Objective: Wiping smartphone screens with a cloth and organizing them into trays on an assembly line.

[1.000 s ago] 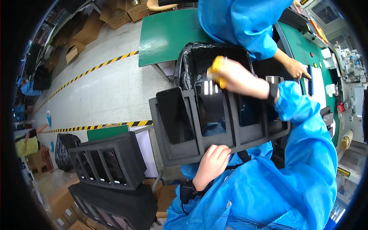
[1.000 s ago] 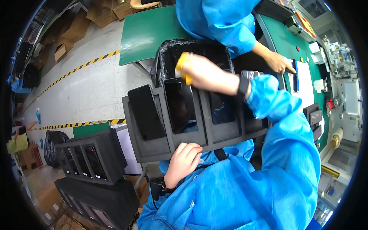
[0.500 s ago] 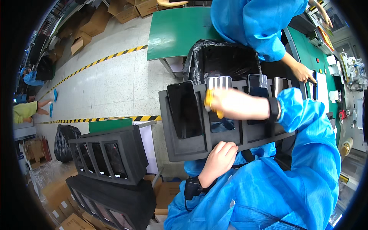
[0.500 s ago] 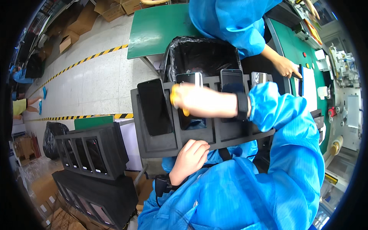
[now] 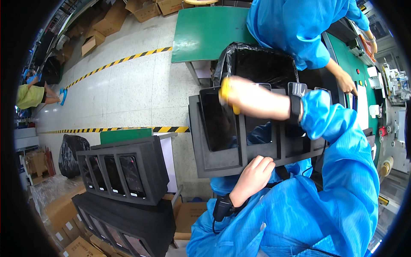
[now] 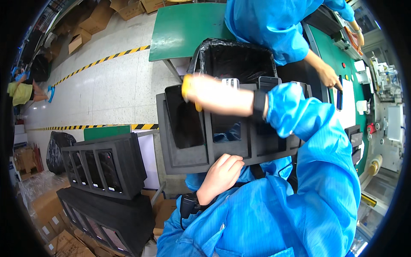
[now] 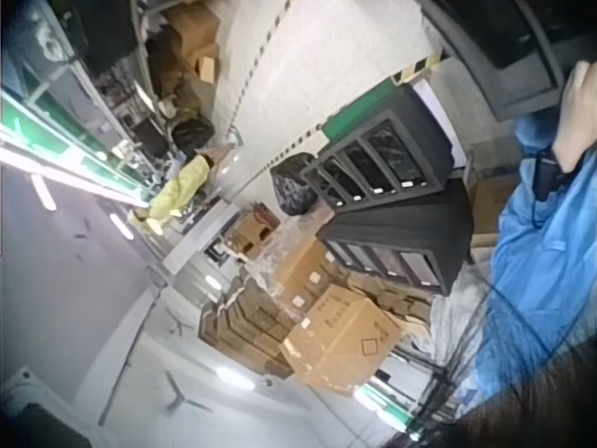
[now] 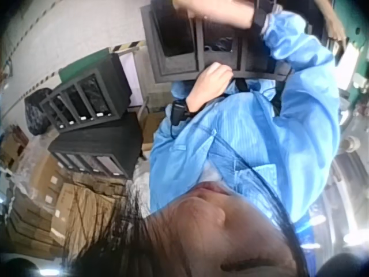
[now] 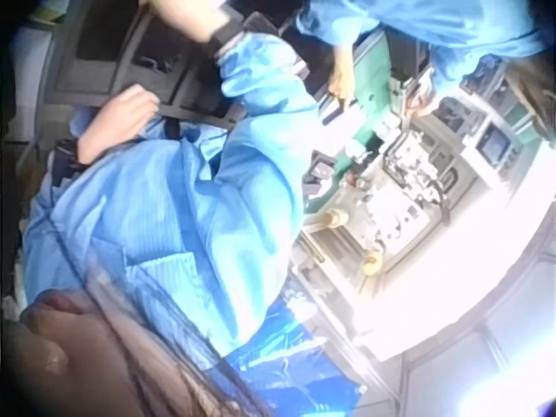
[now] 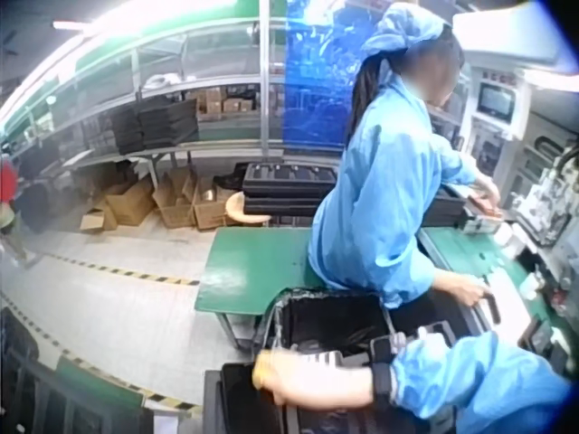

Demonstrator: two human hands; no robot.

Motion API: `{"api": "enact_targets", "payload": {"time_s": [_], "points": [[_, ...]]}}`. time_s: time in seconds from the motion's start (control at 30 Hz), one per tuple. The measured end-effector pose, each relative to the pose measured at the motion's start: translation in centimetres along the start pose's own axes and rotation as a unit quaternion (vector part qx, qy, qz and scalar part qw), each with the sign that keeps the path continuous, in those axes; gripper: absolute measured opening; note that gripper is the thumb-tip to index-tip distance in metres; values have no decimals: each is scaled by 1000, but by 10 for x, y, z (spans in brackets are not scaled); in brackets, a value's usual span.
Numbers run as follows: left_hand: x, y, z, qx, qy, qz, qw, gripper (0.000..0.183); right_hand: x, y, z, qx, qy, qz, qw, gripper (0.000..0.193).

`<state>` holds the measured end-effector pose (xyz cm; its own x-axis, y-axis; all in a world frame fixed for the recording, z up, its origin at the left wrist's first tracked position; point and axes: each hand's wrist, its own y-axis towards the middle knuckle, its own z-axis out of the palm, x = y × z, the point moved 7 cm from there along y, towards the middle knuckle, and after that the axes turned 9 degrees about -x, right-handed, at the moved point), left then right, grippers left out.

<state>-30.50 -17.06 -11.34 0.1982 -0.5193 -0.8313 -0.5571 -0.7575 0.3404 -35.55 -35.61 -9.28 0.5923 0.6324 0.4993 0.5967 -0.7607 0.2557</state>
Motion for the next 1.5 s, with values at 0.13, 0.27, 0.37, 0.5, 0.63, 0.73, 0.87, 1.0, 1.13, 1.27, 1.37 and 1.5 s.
{"api": "enact_targets", "payload": {"time_s": [0.13,0.27,0.37,0.5,0.63,0.73,0.87,1.0,1.13,1.27,1.37,1.5], "points": [[-1,-1,-2,-6,-4,-3,1000,14,-22,21,-33,-91,-61,-38,993,28],[0,-1,0,5,-1,0,1000,18,57,-33,21,118,-11,-136,984,21],[-1,2,-3,7,-1,5,1000,19,39,-17,19,44,-77,-154,984,24],[1,-1,-4,4,-15,-5,1000,20,-4,37,-1,-41,-43,-50,997,10],[3,-3,2,13,-6,-6,1000,20,77,-13,40,52,31,-165,984,14],[1,-2,1,8,4,-4,1000,20,72,-11,46,66,9,-142,988,27],[0,-6,2,9,-6,-4,1000,19,49,15,38,19,-10,-100,995,22],[3,-7,4,-6,-3,-2,1000,19,91,-13,63,99,11,-161,982,19],[0,-6,1,4,3,-5,1000,18,43,37,39,-38,-9,-132,990,18],[2,-7,2,-1,0,0,1000,17,77,12,57,61,23,-138,988,18],[0,-5,0,-5,6,0,1000,18,65,14,50,14,107,-87,990,15],[-4,-6,-3,-17,6,14,1000,19,-29,57,-27,-162,-118,-13,980,22]]}}
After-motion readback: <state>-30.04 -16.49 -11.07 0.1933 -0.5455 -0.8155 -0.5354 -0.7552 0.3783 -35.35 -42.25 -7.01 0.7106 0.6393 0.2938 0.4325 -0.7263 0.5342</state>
